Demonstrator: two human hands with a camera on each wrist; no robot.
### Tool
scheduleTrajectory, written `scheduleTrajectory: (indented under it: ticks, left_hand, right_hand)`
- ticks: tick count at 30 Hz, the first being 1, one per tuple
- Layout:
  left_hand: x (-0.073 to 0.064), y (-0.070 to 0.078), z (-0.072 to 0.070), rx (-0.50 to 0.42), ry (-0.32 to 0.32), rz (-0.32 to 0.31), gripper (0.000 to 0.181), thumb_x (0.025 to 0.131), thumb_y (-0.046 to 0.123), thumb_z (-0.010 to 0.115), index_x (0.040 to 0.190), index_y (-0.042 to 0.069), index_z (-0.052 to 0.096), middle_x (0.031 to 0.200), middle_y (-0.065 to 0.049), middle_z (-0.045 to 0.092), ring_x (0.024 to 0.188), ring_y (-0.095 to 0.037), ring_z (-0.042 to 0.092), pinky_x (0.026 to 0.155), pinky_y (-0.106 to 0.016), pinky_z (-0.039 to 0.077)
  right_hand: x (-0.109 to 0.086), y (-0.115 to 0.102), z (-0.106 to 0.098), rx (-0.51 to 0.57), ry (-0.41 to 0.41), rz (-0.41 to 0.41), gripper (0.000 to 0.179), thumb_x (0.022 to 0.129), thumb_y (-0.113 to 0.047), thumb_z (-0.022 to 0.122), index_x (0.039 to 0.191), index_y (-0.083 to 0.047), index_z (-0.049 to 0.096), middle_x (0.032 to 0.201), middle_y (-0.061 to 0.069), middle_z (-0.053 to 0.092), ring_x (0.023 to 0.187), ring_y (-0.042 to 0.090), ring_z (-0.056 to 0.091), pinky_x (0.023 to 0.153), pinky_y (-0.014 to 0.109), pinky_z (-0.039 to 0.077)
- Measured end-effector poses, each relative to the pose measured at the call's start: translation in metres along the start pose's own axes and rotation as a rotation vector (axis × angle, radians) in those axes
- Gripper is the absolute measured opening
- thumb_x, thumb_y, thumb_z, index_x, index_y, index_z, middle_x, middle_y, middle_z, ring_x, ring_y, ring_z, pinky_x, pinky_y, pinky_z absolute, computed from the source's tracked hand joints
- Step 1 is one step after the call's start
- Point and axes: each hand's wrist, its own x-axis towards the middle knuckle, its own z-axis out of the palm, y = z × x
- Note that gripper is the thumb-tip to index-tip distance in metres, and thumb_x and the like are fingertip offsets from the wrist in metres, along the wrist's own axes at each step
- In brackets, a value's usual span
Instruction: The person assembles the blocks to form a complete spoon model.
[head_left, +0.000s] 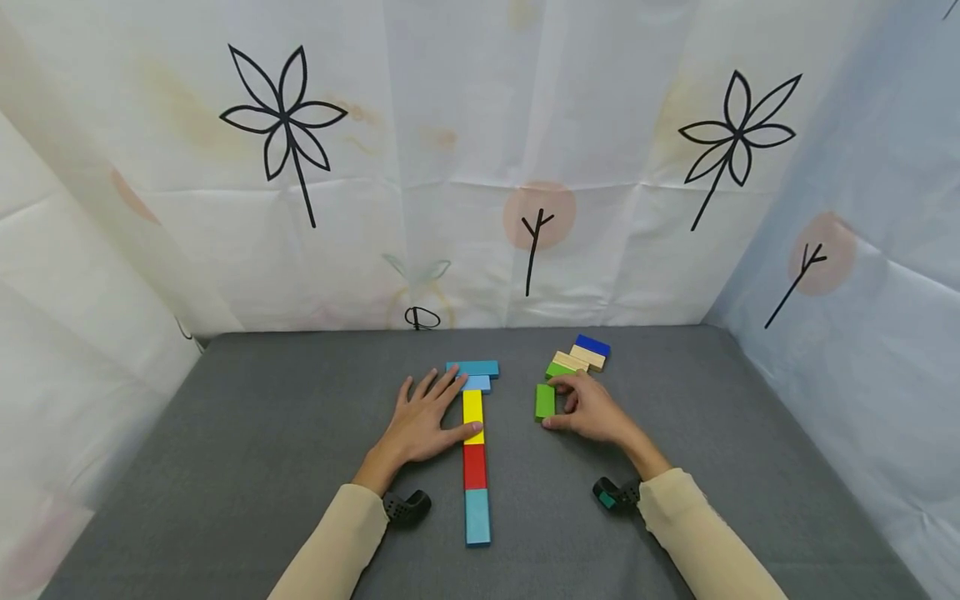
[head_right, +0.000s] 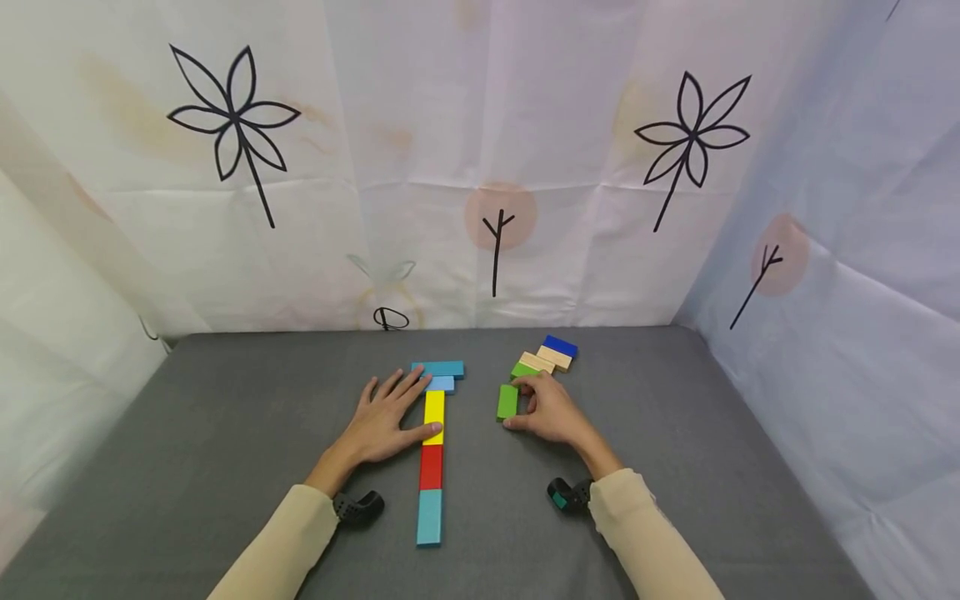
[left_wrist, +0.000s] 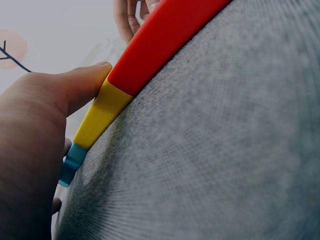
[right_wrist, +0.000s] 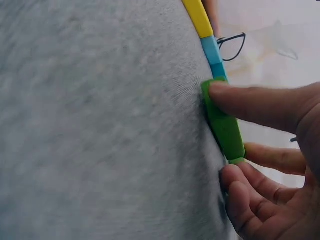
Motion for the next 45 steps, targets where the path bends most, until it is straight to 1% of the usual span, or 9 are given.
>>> scheduleTrajectory:
  ticks: [4, 7, 11, 15, 20, 25, 29, 35, 45]
  left_hand:
    - [0.001, 0.001, 0.0, -0.001, -0.001, -0.003, 0.091, 0.092, 0.074, 0.048, 0.164, 0.024, 0.022, 0.169, 0.003, 0.014, 0.155, -0.032, 0.012, 0.118, -0.065, -0.003]
    - [0.002, 0.001, -0.001, 0.005, -0.005, -0.011, 0.091, 0.092, 0.075, 0.048, 0.164, 0.025, 0.022, 0.169, 0.003, 0.013, 0.155, -0.032, 0.012, 0.118, -0.065, -0.003]
    - [0.002, 0.001, 0.0, 0.017, -0.013, -0.02, 0.092, 0.091, 0.076, 0.046, 0.164, 0.025, 0.021, 0.169, 0.003, 0.013, 0.155, -0.032, 0.012, 0.118, -0.065, -0.003]
    - [0.003, 0.001, 0.0, 0.013, -0.014, -0.021, 0.092, 0.091, 0.076, 0.047, 0.164, 0.026, 0.022, 0.169, 0.003, 0.013, 0.155, -0.032, 0.012, 0.118, -0.065, -0.004]
    - [0.003, 0.0, 0.001, 0.011, -0.009, -0.013, 0.091, 0.092, 0.076, 0.047, 0.164, 0.026, 0.023, 0.169, 0.004, 0.014, 0.155, -0.032, 0.012, 0.118, -0.065, -0.003]
    - [0.002, -0.001, 0.0, 0.013, -0.01, -0.011, 0.091, 0.092, 0.076, 0.047, 0.164, 0.025, 0.023, 0.169, 0.005, 0.013, 0.155, -0.032, 0.012, 0.118, -0.065, -0.003]
    - [0.002, 0.0, -0.001, 0.004, -0.022, -0.014, 0.091, 0.092, 0.076, 0.046, 0.164, 0.025, 0.022, 0.169, 0.006, 0.011, 0.155, -0.032, 0.011, 0.118, -0.065, -0.003]
    - [0.002, 0.001, -0.002, -0.001, -0.028, -0.009, 0.09, 0.093, 0.076, 0.045, 0.164, 0.025, 0.021, 0.169, 0.004, 0.013, 0.155, -0.032, 0.011, 0.118, -0.065, -0.003]
    - [0.002, 0.001, -0.002, -0.006, -0.027, -0.02, 0.09, 0.092, 0.076, 0.046, 0.164, 0.026, 0.021, 0.169, 0.003, 0.016, 0.155, -0.031, 0.01, 0.118, -0.065, -0.004]
  right_hand:
    - [0.008, -0.008, -0.003, 0.032, 0.018, 0.012, 0.061, 0.081, -0.021, 0.088, 0.131, 0.001, 0.062, 0.112, 0.015, 0.061, 0.089, 0.023, 0.061, 0.072, 0.036, 0.052]
    - [0.021, -0.016, -0.005, 0.105, 0.01, 0.02, 0.062, 0.083, -0.021, 0.086, 0.134, 0.002, 0.06, 0.116, 0.018, 0.062, 0.1, 0.03, 0.062, 0.078, 0.04, 0.055]
    - [0.048, -0.026, -0.003, 0.212, -0.006, 0.057, 0.063, 0.087, -0.022, 0.083, 0.14, 0.0, 0.057, 0.126, 0.019, 0.061, 0.112, 0.034, 0.059, 0.086, 0.045, 0.054]
    - [0.08, -0.034, 0.004, 0.259, -0.017, 0.087, 0.061, 0.091, -0.023, 0.079, 0.143, -0.004, 0.056, 0.131, 0.017, 0.06, 0.117, 0.033, 0.057, 0.092, 0.047, 0.052]
    - [0.116, -0.05, 0.018, 0.279, -0.065, 0.088, 0.06, 0.095, -0.023, 0.075, 0.146, -0.002, 0.053, 0.138, 0.018, 0.057, 0.121, 0.033, 0.057, 0.098, 0.048, 0.05]
    - [0.141, -0.062, 0.035, 0.286, -0.109, 0.088, 0.06, 0.096, -0.02, 0.073, 0.147, 0.003, 0.05, 0.139, 0.02, 0.056, 0.122, 0.034, 0.058, 0.1, 0.045, 0.05]
    - [0.152, -0.069, 0.049, 0.294, -0.124, 0.111, 0.059, 0.096, -0.017, 0.073, 0.146, 0.004, 0.05, 0.133, 0.021, 0.06, 0.118, 0.033, 0.06, 0.098, 0.043, 0.051]
    - [0.157, -0.075, 0.061, 0.226, -0.147, 0.131, 0.059, 0.097, -0.018, 0.073, 0.147, 0.002, 0.05, 0.132, 0.019, 0.062, 0.116, 0.032, 0.061, 0.099, 0.042, 0.051]
    - [0.159, -0.075, 0.065, 0.118, -0.151, 0.1, 0.058, 0.098, -0.02, 0.071, 0.149, -0.002, 0.05, 0.15, 0.017, 0.051, 0.129, 0.032, 0.055, 0.106, 0.043, 0.046]
